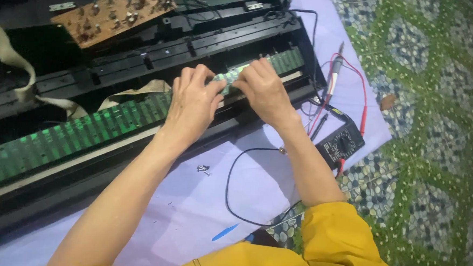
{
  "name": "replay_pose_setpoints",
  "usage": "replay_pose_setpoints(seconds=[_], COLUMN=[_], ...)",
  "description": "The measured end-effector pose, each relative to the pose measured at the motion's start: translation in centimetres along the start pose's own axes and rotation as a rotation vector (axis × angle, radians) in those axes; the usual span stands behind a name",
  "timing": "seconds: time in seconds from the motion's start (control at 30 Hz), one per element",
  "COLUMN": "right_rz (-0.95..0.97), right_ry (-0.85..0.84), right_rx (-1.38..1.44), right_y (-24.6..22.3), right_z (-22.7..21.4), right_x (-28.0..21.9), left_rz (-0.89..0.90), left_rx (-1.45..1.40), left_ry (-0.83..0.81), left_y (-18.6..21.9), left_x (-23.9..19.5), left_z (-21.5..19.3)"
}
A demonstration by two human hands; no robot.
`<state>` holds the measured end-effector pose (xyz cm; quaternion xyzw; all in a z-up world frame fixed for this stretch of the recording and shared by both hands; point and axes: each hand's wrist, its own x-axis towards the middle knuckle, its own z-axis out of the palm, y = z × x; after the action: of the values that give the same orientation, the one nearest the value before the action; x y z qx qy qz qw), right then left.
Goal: The person works on the internal components of a disassembled electronic device, likely a keyboard or printer. They handle a green circuit board and ribbon cables, using a screwdriver to tighten screws and secure the board into place.
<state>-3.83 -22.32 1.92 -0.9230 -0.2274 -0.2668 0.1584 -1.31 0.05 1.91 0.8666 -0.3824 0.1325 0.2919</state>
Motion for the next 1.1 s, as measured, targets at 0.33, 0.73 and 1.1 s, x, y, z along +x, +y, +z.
replay_pose_setpoints(seconds=[0.33, 0.73, 1.1], right_rz=[0.472, 0.414, 0.251], right_ry=[0.042, -0.408, 0.195], right_rx=[-0.066, -0.050, 0.612], right_y=[1.9, -3.7, -3.9], right_z=[-14.7, -9.3, -13.2], right_x=[-9.0, -13.0, 2.2], left_rz=[-0.013, 0.000, 0.040], left_rx=[0.020, 0.033, -0.027], left_ry=[-0.029, 0.006, 0.050], left_y=[-0.1, -0.7, -0.2], left_x=[-0.2, -0.5, -0.1], left_z=[0.2, 0.9, 0.7])
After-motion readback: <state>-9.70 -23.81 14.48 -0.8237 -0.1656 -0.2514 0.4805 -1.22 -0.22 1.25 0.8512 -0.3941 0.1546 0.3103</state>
